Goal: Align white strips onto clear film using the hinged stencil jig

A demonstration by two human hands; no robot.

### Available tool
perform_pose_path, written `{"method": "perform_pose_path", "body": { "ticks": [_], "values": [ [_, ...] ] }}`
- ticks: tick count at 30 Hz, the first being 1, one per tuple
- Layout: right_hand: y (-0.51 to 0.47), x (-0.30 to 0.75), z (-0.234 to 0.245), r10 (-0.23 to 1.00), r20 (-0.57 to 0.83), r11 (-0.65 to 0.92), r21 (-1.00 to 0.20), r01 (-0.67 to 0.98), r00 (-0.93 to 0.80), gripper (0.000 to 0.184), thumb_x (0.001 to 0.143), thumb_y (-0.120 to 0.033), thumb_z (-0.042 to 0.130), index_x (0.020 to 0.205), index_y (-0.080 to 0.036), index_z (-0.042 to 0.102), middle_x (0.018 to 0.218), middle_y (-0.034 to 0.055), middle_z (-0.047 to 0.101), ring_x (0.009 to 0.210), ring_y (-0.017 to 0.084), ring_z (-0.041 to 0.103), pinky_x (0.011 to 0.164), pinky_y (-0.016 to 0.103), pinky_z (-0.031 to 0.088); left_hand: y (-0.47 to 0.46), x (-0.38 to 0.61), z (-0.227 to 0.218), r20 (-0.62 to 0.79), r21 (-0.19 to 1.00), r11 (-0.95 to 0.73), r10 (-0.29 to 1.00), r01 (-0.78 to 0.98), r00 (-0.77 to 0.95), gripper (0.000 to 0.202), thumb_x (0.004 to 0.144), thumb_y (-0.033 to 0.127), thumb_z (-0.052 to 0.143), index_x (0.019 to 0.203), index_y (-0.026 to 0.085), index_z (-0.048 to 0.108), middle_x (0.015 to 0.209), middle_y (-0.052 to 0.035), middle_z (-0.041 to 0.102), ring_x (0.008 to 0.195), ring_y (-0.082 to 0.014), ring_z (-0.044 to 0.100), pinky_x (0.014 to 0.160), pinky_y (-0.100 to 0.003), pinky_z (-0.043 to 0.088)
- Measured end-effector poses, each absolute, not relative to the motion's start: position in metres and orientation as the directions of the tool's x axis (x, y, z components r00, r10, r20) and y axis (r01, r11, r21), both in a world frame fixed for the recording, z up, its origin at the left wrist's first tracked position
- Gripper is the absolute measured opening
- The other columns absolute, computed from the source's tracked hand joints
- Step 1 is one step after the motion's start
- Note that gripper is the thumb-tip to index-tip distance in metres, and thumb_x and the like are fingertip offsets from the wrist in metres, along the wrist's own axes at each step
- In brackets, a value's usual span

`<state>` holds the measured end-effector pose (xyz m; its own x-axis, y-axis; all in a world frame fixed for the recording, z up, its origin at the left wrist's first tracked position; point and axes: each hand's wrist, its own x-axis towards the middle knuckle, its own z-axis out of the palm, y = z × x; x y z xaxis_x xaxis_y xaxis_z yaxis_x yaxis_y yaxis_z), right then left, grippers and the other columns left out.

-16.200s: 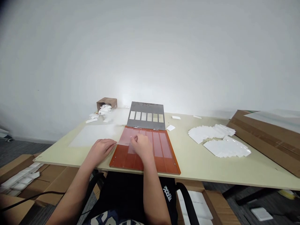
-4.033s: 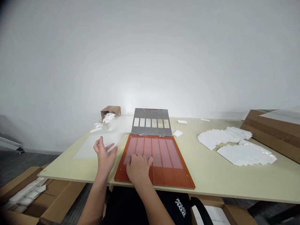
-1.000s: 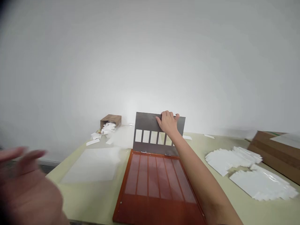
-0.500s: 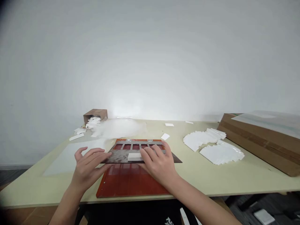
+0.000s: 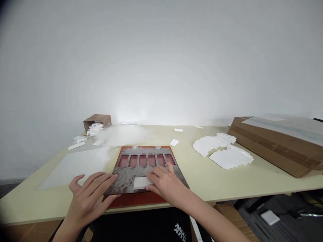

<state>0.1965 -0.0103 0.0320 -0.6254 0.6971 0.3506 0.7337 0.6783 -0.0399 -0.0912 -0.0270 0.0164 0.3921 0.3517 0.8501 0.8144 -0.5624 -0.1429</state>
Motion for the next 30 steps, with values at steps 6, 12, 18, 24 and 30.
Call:
{"method": "perform_pose_path", "body": {
  "ticks": [6, 12, 18, 24, 30],
  "values": [
    [-0.011, 0.193, 0.015, 0.642, 0.393, 0.678, 0.110, 0.727, -0.658, 0.023, 0.099, -0.035, 0.050, 0.113, -0.020, 0.061, 0.100, 0.0057, 0.067, 0.089, 0.021, 0.062, 0.095, 0.047, 0.033, -0.024, -0.100, 0.015, 0.713, -0.115, -0.614, 0.497, 0.781, 0.495, 0.050, 0.079, 0.043, 0.072, 0.124, 0.027, 0.060, 0.116, -0.0085, 0.071, 0.101, -0.0270, 0.067, 0.102, -0.046, 0.024],
    [-0.015, 0.187, 0.005, 0.651, 0.394, 0.653, 0.144, 0.744, -0.648, 0.020, 0.096, -0.034, 0.057, 0.109, -0.020, 0.062, 0.099, 0.0058, 0.069, 0.085, 0.020, 0.062, 0.096, 0.047, 0.033, 0.008, -0.092, 0.051, 0.816, 0.022, -0.637, 0.457, 0.771, 0.354, 0.034, 0.088, 0.040, 0.064, 0.118, 0.026, 0.063, 0.112, -0.0068, 0.072, 0.100, -0.0229, 0.068, 0.095, -0.041, 0.032],
    [-0.004, 0.197, 0.016, 0.744, 0.255, 0.657, -0.105, 0.747, -0.618, 0.028, 0.090, -0.048, 0.064, 0.104, -0.024, 0.067, 0.100, 0.0033, 0.071, 0.093, 0.022, 0.065, 0.101, 0.049, 0.032, 0.061, -0.067, 0.109, 0.610, 0.393, -0.545, 0.757, 0.740, 0.233, 0.038, 0.087, 0.051, 0.058, 0.116, 0.027, 0.066, 0.112, -0.0039, 0.071, 0.098, -0.0236, 0.066, 0.088, -0.038, 0.046],
    [0.104, 0.255, 0.045, 0.982, 0.064, 0.189, -0.342, 0.921, -0.177, 0.031, 0.096, -0.048, 0.052, 0.112, -0.025, 0.067, 0.116, 0.0045, 0.069, 0.104, 0.019, 0.063, 0.094, 0.035, 0.047, 0.125, -0.053, 0.091, 0.476, 0.412, -0.493, 0.834, 0.766, 0.281, 0.043, 0.085, 0.049, 0.057, 0.120, 0.026, 0.064, 0.113, -0.0028, 0.070, 0.096, -0.0221, 0.066, 0.088, -0.037, 0.048],
    [0.192, 0.306, 0.023, 0.972, 0.050, -0.209, -0.249, 0.946, 0.228, 0.039, 0.094, -0.039, 0.059, 0.126, -0.017, 0.057, 0.127, 0.0095, 0.059, 0.109, 0.022, 0.061, 0.092, 0.045, 0.053, 0.146, -0.058, 0.043, 0.453, 0.356, -0.461, 0.846, 0.813, 0.282, 0.036, 0.088, 0.038, 0.053, 0.119, 0.024, 0.063, 0.120, -0.0064, 0.068, 0.096, -0.0236, 0.067, 0.097, -0.046, 0.038]
  ]
}}
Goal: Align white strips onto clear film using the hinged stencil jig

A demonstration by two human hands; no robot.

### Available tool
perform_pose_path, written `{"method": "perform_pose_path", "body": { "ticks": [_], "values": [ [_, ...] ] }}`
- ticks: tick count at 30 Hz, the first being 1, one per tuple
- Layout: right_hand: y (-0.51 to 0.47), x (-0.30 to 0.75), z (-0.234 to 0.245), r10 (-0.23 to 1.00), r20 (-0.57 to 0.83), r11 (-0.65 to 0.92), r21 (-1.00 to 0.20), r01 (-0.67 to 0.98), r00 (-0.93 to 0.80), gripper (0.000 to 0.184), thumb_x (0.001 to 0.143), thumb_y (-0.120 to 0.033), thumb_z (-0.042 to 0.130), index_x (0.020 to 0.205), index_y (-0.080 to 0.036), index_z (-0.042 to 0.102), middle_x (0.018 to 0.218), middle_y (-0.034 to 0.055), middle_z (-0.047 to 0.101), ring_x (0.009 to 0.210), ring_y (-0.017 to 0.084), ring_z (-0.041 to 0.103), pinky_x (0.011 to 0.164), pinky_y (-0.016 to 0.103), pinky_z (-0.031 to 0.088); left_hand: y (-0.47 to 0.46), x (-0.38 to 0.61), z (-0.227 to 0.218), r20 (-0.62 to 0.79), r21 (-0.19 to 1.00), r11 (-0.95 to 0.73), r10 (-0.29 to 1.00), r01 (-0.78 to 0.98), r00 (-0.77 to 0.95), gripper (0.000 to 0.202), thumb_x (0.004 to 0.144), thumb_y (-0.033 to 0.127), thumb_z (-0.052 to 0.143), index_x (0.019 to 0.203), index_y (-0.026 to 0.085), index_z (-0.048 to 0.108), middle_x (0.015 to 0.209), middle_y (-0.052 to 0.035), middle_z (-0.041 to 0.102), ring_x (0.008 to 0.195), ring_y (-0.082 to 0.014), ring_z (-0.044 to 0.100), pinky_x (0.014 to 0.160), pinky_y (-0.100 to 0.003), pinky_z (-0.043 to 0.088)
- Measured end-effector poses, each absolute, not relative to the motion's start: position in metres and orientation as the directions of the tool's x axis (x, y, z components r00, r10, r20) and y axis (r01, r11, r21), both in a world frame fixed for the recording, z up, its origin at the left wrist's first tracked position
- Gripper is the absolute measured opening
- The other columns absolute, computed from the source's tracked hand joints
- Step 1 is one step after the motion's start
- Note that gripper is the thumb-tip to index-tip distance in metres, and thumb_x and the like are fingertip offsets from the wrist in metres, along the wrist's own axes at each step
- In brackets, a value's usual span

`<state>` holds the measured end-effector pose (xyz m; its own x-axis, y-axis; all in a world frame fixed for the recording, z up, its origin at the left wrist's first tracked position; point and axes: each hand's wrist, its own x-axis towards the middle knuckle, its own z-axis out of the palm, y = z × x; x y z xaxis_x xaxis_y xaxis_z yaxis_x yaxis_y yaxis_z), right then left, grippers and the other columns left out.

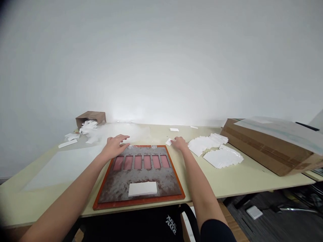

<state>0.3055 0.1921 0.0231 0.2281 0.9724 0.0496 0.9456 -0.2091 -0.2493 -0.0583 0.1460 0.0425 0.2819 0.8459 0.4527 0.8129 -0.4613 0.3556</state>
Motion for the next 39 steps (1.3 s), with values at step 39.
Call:
{"method": "perform_pose_path", "body": {
  "ticks": [39],
  "values": [
    [0.179, 0.184, -0.010, 0.787, 0.497, 0.613, -0.700, 0.367, -0.366, 0.050, 0.079, -0.036, 0.067, 0.124, -0.025, 0.047, 0.086, -0.0010, 0.065, 0.073, 0.015, 0.063, 0.074, 0.032, 0.051, 0.139, -0.019, 0.022, 0.482, 0.452, -0.606, 0.783, 0.654, 0.393, 0.044, 0.096, 0.038, 0.044, 0.138, 0.027, 0.052, 0.116, -0.0028, 0.073, 0.105, -0.0207, 0.069, 0.097, -0.036, 0.047]
  ]
}}
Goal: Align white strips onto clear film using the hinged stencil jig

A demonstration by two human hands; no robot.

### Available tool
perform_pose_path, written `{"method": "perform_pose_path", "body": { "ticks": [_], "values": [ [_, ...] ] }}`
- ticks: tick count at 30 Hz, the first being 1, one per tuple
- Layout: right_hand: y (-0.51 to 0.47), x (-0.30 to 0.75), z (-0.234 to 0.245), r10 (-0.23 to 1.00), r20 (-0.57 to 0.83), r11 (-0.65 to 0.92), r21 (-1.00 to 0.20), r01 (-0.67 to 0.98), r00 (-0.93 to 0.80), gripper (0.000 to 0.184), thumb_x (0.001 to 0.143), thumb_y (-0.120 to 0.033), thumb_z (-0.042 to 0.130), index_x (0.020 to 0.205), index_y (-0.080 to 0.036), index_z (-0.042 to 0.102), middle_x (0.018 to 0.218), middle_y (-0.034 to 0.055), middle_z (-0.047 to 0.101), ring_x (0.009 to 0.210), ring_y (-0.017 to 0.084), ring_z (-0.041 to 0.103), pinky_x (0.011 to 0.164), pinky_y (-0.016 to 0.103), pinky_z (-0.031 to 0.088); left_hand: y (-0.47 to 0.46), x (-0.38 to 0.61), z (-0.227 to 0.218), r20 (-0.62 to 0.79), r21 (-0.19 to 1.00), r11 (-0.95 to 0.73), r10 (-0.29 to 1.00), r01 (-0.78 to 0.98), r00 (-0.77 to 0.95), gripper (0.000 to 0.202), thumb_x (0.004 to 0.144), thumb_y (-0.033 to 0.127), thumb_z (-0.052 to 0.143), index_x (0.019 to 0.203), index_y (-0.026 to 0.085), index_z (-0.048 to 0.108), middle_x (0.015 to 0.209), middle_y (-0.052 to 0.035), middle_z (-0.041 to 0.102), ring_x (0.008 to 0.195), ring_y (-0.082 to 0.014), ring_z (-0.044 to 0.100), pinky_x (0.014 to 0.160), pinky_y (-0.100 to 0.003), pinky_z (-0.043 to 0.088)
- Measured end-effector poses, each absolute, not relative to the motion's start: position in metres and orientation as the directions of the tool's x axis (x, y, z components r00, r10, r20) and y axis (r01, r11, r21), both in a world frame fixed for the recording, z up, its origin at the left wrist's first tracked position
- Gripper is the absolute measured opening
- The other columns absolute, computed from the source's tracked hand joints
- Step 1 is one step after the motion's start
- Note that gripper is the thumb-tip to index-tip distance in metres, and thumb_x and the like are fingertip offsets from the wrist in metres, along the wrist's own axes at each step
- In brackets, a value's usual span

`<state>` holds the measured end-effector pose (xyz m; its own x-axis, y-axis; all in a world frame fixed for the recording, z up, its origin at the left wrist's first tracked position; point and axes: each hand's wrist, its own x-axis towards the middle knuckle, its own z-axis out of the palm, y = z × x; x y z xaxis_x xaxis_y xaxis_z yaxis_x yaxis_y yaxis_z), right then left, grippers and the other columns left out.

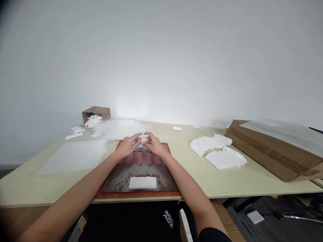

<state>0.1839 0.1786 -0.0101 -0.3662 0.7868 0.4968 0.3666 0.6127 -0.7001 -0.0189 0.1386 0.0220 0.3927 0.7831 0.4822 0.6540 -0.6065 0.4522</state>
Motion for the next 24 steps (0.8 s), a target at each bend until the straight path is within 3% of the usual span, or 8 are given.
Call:
{"method": "perform_pose_path", "body": {
  "ticks": [6, 10, 14, 18, 24],
  "values": [
    [0.172, 0.186, -0.006, 0.723, 0.591, 0.685, -0.541, 0.488, -0.358, 0.043, 0.089, -0.035, 0.059, 0.131, -0.026, 0.051, 0.120, 0.0094, 0.063, 0.086, 0.018, 0.064, 0.082, 0.035, 0.051, 0.143, -0.019, 0.017, 0.508, 0.492, -0.600, 0.787, 0.631, 0.351, 0.042, 0.096, 0.031, 0.045, 0.135, 0.023, 0.057, 0.114, -0.0046, 0.074, 0.101, -0.0206, 0.070, 0.096, -0.034, 0.050],
    [0.172, 0.190, -0.003, 0.681, 0.624, 0.703, -0.412, 0.579, -0.383, 0.030, 0.094, -0.036, 0.055, 0.121, -0.027, 0.064, 0.122, 0.0090, 0.065, 0.099, 0.022, 0.064, 0.091, 0.038, 0.046, 0.146, -0.021, 0.015, 0.521, 0.499, -0.601, 0.784, 0.624, 0.338, 0.041, 0.096, 0.032, 0.043, 0.131, 0.024, 0.062, 0.124, -0.0040, 0.071, 0.109, -0.0211, 0.067, 0.101, -0.035, 0.048],
    [0.172, 0.194, -0.003, 0.668, 0.620, 0.694, -0.318, 0.646, -0.413, 0.028, 0.096, -0.036, 0.055, 0.119, -0.028, 0.069, 0.125, 0.0093, 0.067, 0.114, 0.024, 0.061, 0.095, 0.039, 0.038, 0.150, -0.022, 0.012, 0.518, 0.502, -0.594, 0.788, 0.628, 0.331, 0.040, 0.096, 0.033, 0.044, 0.128, 0.023, 0.065, 0.125, -0.0045, 0.070, 0.112, -0.0220, 0.066, 0.103, -0.036, 0.047],
    [0.170, 0.196, -0.004, 0.664, 0.608, 0.689, -0.272, 0.672, -0.436, 0.028, 0.095, -0.036, 0.058, 0.120, -0.030, 0.069, 0.129, 0.0079, 0.067, 0.112, 0.023, 0.062, 0.099, 0.040, 0.031, 0.152, -0.021, 0.010, 0.516, 0.507, -0.581, 0.797, 0.637, 0.315, 0.043, 0.095, 0.036, 0.045, 0.132, 0.023, 0.063, 0.126, -0.0053, 0.069, 0.106, -0.0223, 0.069, 0.102, -0.037, 0.048],
    [0.168, 0.196, -0.002, 0.666, 0.617, 0.695, -0.308, 0.649, -0.420, 0.025, 0.094, -0.037, 0.059, 0.114, -0.030, 0.071, 0.124, 0.0075, 0.069, 0.111, 0.024, 0.062, 0.101, 0.043, 0.029, 0.157, -0.023, 0.006, 0.512, 0.525, -0.581, 0.799, 0.622, 0.314, 0.047, 0.093, 0.023, 0.037, 0.132, 0.022, 0.063, 0.134, -0.0020, 0.064, 0.125, -0.0199, 0.059, 0.110, -0.035, 0.043]
  ]
}}
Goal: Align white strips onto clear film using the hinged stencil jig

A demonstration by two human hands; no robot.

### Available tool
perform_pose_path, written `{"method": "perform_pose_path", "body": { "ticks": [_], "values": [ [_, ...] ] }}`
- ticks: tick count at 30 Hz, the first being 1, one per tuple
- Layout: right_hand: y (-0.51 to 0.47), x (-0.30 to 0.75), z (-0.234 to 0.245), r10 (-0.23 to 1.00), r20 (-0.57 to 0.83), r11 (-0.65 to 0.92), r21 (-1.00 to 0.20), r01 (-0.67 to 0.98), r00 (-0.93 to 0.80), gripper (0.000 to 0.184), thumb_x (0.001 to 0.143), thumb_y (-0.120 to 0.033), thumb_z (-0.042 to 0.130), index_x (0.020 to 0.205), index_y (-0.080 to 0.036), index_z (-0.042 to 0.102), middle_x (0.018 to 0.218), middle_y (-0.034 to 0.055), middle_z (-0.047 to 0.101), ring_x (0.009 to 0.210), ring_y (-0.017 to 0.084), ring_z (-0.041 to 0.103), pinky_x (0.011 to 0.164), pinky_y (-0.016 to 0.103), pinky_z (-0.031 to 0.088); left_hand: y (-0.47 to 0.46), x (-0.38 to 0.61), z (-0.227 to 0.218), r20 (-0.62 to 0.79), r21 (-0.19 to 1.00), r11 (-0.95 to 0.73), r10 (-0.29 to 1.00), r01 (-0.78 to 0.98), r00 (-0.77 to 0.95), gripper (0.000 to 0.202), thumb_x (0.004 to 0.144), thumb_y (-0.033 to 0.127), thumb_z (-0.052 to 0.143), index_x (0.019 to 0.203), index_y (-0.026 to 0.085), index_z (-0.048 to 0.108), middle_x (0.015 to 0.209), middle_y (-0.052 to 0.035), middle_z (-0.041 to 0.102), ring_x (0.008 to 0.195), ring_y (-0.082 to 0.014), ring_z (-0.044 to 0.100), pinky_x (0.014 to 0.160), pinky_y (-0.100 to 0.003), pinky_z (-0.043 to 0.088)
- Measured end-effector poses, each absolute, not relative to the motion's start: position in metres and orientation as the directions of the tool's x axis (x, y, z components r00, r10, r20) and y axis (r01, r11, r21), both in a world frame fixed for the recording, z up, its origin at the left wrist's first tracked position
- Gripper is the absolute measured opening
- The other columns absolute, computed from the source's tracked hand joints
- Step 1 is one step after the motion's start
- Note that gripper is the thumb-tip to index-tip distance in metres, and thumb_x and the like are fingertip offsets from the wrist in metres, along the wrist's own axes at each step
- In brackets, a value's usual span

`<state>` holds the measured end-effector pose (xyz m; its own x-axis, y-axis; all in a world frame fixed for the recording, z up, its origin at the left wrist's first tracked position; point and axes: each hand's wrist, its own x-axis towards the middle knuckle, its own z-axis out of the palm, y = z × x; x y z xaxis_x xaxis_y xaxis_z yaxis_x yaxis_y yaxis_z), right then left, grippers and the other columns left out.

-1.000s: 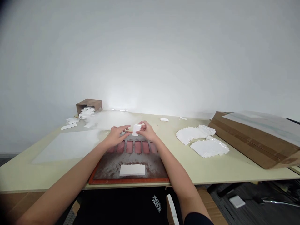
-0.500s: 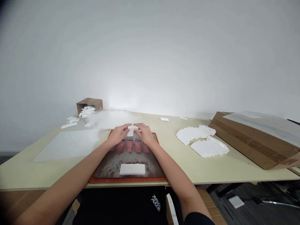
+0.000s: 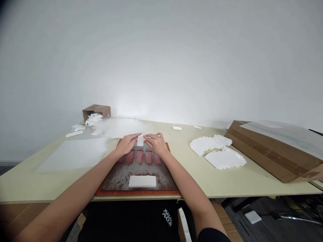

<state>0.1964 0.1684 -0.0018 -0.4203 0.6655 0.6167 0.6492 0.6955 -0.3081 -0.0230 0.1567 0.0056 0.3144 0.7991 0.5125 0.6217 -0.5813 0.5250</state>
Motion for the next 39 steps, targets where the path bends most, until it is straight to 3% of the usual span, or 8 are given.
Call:
{"method": "perform_pose_path", "body": {
  "ticks": [7, 10, 16, 20, 26, 32, 35, 39],
  "values": [
    [0.169, 0.191, -0.003, 0.717, 0.616, 0.679, -0.509, 0.530, -0.326, 0.030, 0.090, -0.050, 0.055, 0.090, -0.025, 0.072, 0.093, 0.0062, 0.074, 0.082, 0.021, 0.065, 0.085, 0.038, 0.047, 0.158, -0.023, 0.005, 0.502, 0.541, -0.562, 0.813, 0.626, 0.296, 0.046, 0.093, 0.024, 0.037, 0.131, 0.021, 0.063, 0.133, -0.0025, 0.065, 0.125, -0.0200, 0.059, 0.110, -0.036, 0.043],
    [0.171, 0.196, 0.002, 0.763, 0.593, 0.636, -0.614, 0.467, -0.260, 0.033, 0.085, -0.054, 0.058, 0.086, -0.023, 0.068, 0.088, 0.0057, 0.072, 0.079, 0.020, 0.064, 0.081, 0.036, 0.050, 0.157, -0.022, 0.006, 0.500, 0.535, -0.556, 0.815, 0.636, 0.293, 0.045, 0.093, 0.028, 0.041, 0.132, 0.021, 0.062, 0.132, -0.0036, 0.065, 0.121, -0.0215, 0.062, 0.108, -0.036, 0.045],
    [0.180, 0.240, 0.018, 0.889, 0.437, 0.456, -0.810, 0.369, -0.141, 0.040, 0.074, -0.057, 0.064, 0.090, -0.020, 0.064, 0.079, 0.0047, 0.067, 0.070, 0.016, 0.058, 0.066, 0.032, 0.050, 0.157, -0.023, 0.005, 0.505, 0.518, -0.549, 0.815, 0.656, 0.284, 0.044, 0.089, 0.025, 0.049, 0.131, 0.025, 0.062, 0.127, -0.0022, 0.069, 0.106, -0.0211, 0.068, 0.102, -0.036, 0.050],
    [0.181, 0.282, 0.023, 0.958, 0.252, 0.284, -0.892, 0.352, -0.134, 0.038, 0.066, -0.049, 0.070, 0.087, -0.019, 0.065, 0.063, -0.0007, 0.059, 0.054, 0.011, 0.046, 0.052, 0.026, 0.039, 0.155, -0.024, 0.006, 0.527, 0.508, -0.547, 0.808, 0.665, 0.262, 0.044, 0.091, 0.025, 0.046, 0.132, 0.024, 0.061, 0.127, -0.0032, 0.069, 0.104, -0.0203, 0.068, 0.102, -0.037, 0.050],
    [0.173, 0.316, 0.019, 0.956, -0.080, 0.033, -0.926, 0.376, -0.281, 0.034, 0.055, -0.041, 0.079, 0.077, -0.017, 0.068, 0.053, -0.0055, 0.049, 0.046, 0.006, 0.036, 0.047, 0.024, 0.026, 0.154, -0.028, 0.008, 0.537, 0.484, -0.529, 0.808, 0.697, 0.241, 0.047, 0.093, 0.026, 0.045, 0.139, 0.024, 0.053, 0.115, -0.0036, 0.072, 0.098, -0.0192, 0.069, 0.094, -0.034, 0.053],
    [0.173, 0.320, 0.015, 0.883, -0.243, -0.067, -0.912, 0.405, -0.401, 0.034, 0.055, -0.037, 0.082, 0.078, -0.015, 0.069, 0.048, -0.0081, 0.044, 0.045, 0.005, 0.031, 0.047, 0.023, 0.022, 0.152, -0.030, 0.009, 0.528, 0.429, -0.516, 0.809, 0.741, 0.258, 0.042, 0.092, 0.025, 0.045, 0.133, 0.024, 0.058, 0.112, -0.0041, 0.073, 0.097, -0.0215, 0.069, 0.095, -0.035, 0.051],
    [0.174, 0.320, 0.013, 0.854, -0.273, -0.075, -0.906, 0.416, -0.442, 0.031, 0.061, -0.035, 0.082, 0.079, -0.015, 0.067, 0.050, -0.0088, 0.045, 0.045, 0.004, 0.032, 0.046, 0.021, 0.022, 0.151, -0.029, 0.010, 0.524, 0.409, -0.509, 0.811, 0.757, 0.261, 0.041, 0.092, 0.025, 0.045, 0.130, 0.025, 0.060, 0.112, -0.0035, 0.074, 0.097, -0.0220, 0.070, 0.096, -0.036, 0.049],
    [0.175, 0.319, 0.011, 0.826, -0.300, -0.070, -0.895, 0.441, -0.477, 0.023, 0.084, -0.035, 0.071, 0.082, -0.014, 0.062, 0.059, -0.0082, 0.050, 0.045, 0.003, 0.035, 0.043, 0.017, 0.029, 0.151, -0.029, 0.010, 0.523, 0.405, -0.500, 0.813, 0.765, 0.255, 0.041, 0.092, 0.025, 0.045, 0.130, 0.023, 0.059, 0.111, -0.0050, 0.074, 0.094, -0.0224, 0.070, 0.095, -0.036, 0.050]
  ]
}}
